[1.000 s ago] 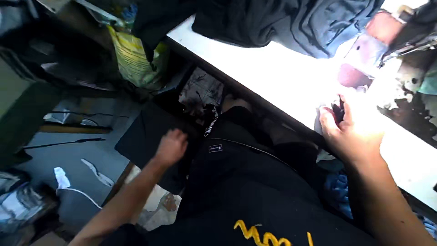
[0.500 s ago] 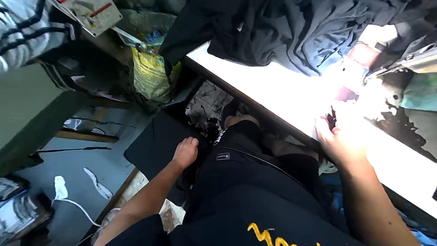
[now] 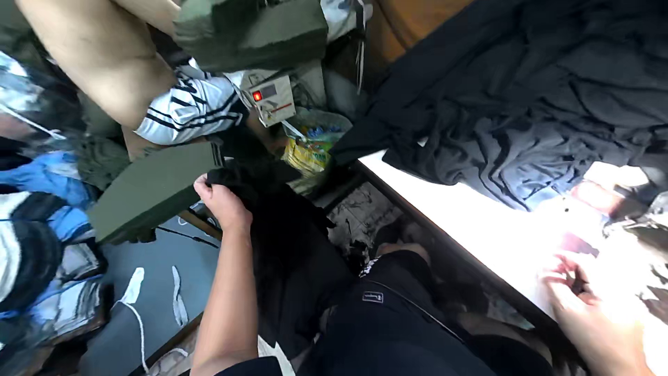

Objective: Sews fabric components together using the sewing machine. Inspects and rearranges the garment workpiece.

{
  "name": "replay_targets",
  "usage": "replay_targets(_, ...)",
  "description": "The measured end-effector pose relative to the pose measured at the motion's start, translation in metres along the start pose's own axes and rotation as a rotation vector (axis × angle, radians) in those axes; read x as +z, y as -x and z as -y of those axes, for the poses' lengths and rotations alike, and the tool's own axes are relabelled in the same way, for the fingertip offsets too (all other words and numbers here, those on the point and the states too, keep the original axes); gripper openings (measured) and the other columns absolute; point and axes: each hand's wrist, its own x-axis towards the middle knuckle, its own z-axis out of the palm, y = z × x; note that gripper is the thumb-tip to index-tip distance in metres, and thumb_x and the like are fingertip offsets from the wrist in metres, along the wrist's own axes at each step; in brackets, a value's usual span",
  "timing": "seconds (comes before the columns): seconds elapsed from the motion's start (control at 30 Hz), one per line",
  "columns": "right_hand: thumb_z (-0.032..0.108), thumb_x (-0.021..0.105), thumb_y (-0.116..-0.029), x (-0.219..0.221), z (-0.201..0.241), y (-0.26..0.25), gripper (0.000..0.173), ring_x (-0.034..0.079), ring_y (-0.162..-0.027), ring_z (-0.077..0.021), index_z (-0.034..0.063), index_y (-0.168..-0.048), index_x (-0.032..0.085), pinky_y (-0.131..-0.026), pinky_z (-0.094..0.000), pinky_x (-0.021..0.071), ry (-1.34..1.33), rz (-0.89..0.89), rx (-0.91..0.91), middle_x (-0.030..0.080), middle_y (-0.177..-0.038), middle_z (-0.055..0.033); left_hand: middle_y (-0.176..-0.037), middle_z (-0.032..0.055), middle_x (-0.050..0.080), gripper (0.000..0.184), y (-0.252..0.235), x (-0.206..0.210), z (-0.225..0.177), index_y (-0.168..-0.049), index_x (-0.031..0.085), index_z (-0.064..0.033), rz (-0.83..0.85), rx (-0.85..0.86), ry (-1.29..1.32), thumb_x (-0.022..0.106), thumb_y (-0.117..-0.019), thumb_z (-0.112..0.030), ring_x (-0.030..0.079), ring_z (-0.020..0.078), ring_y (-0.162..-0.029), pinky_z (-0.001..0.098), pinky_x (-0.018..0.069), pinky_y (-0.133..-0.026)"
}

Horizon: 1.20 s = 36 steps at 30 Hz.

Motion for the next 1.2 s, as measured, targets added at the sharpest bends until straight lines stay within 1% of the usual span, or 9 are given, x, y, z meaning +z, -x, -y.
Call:
replay_targets(0.07,0.012,0.049,-0.0992,0.001,0.021,-0.002,0.033,0.053,-0.073,-0.0012,-0.0133,-0.114,0.065,-0.067,-0.013,0.0443,-0.154,0.018,-0.122,0.065,-0.092,-0.0178,-0.096,-0.0061,0.063,0.013,0.023,0.02,-0.048,-0.116,0.045,-0.0121,0.151,0.086,0.254,0.036,-0.1072,-0.01,0.066,0.0035,-0.091,0.0282,0.0578,-0.085)
replay_targets(0.13,0.016,0.052,-0.1014,0.0,0.048,-0.007,0.031,0.047,-0.067,0.0107,-0.01,-0.11,0.067,-0.061,-0.0036,0.0383,-0.321,0.073,-0.269,0.065,-0.087,-0.0087,-0.101,-0.0063,0.067,0.02,0.054,0.039,-0.094,-0.119,0.046,-0.0147,0.377,0.134,0.453,0.03,-0.1083,-0.01,0.068,0.0061,-0.097,0.03,0.0583,-0.09)
replay_targets(0.4,0.025,0.067,-0.0997,-0.006,0.109,-0.016,0.033,0.051,-0.072,0.0084,-0.0039,-0.115,0.062,-0.068,-0.0076,0.0454,-0.832,-0.036,-0.482,0.064,-0.093,-0.0033,-0.102,-0.0123,0.066,0.02,0.197,0.131,-0.167,-0.118,0.051,-0.0205,1.169,0.111,0.796,0.037,-0.1085,-0.01,0.066,-0.0003,-0.097,0.0185,0.0567,-0.087)
replay_targets(0.5,0.01,0.064,-0.0979,-0.006,0.094,-0.008,0.018,0.052,-0.069,0.0077,-0.0083,-0.101,0.065,-0.066,-0.0076,0.0449,-0.798,-0.163,-0.334,0.066,-0.083,-0.0049,-0.102,-0.0113,0.067,0.019,0.228,0.154,-0.156,-0.116,0.053,-0.0211,1.255,-0.018,0.767,0.038,-0.1089,-0.012,0.067,0.0011,-0.095,0.0206,0.0577,-0.085)
replay_targets(0.67,0.005,0.06,-0.0948,-0.021,0.069,-0.014,0.024,0.051,-0.067,0.0091,-0.0053,-0.115,0.065,-0.062,-0.0097,0.0445,-1.021,0.034,0.076,0.064,-0.088,0.0025,-0.094,-0.0118,0.067,0.018,0.252,0.172,-0.142,-0.112,0.053,-0.0224,1.326,-0.138,0.681,0.038,-0.1085,-0.013,0.067,-0.0003,-0.088,0.0194,0.0581,-0.079)
replay_targets(0.8,0.004,0.059,-0.0939,-0.014,0.062,-0.017,0.009,0.043,-0.062,0.0117,0.0014,-0.086,0.063,-0.059,-0.0074,0.0371,-1.042,0.019,0.012,0.052,-0.07,0.0115,-0.096,-0.0139,0.067,0.019,0.253,0.18,-0.136,-0.113,0.052,-0.023,1.284,-0.094,0.634,0.037,-0.1083,-0.012,0.067,-0.0009,-0.091,0.0199,0.0574,-0.083)
replay_targets(0.93,0.002,0.059,-0.094,-0.008,0.06,-0.021,0.023,0.047,-0.068,0.0107,-0.0103,-0.112,0.066,-0.065,-0.0083,0.0408,-1.115,-0.006,-0.01,0.058,-0.076,0.0071,-0.099,-0.0124,0.067,0.019,0.256,0.185,-0.131,-0.112,0.052,-0.023,1.23,-0.099,0.654,0.037,-0.1086,-0.011,0.067,0.0012,-0.095,0.0225,0.0574,-0.086)
replay_targets(1.07,0.002,0.06,-0.0917,-0.012,0.057,-0.023,0.006,0.042,-0.062,0.0123,0.0018,-0.086,0.062,-0.06,-0.0078,0.0356,-1.119,0.011,-0.016,0.048,-0.066,0.0141,-0.1,-0.0128,0.066,0.019,0.258,0.19,-0.125,-0.113,0.051,-0.0227,1.238,-0.082,0.66,0.037,-0.1083,-0.012,0.066,0.0018,-0.097,0.0233,0.057,-0.088)
replay_targets(1.2,0.0,0.06,-0.0912,-0.016,0.042,-0.015,0.011,0.052,-0.066,0.0072,-0.0069,-0.088,0.067,-0.063,-0.0096,0.0432,-0.812,-0.141,-0.062,0.06,-0.071,0.0004,-0.097,-0.0182,0.066,0.019,0.24,0.197,-0.123,-0.11,0.055,-0.025,1.331,0.086,0.503,0.047,-0.1046,-0.009,0.065,-0.0038,-0.092,0.0175,0.0559,-0.084)
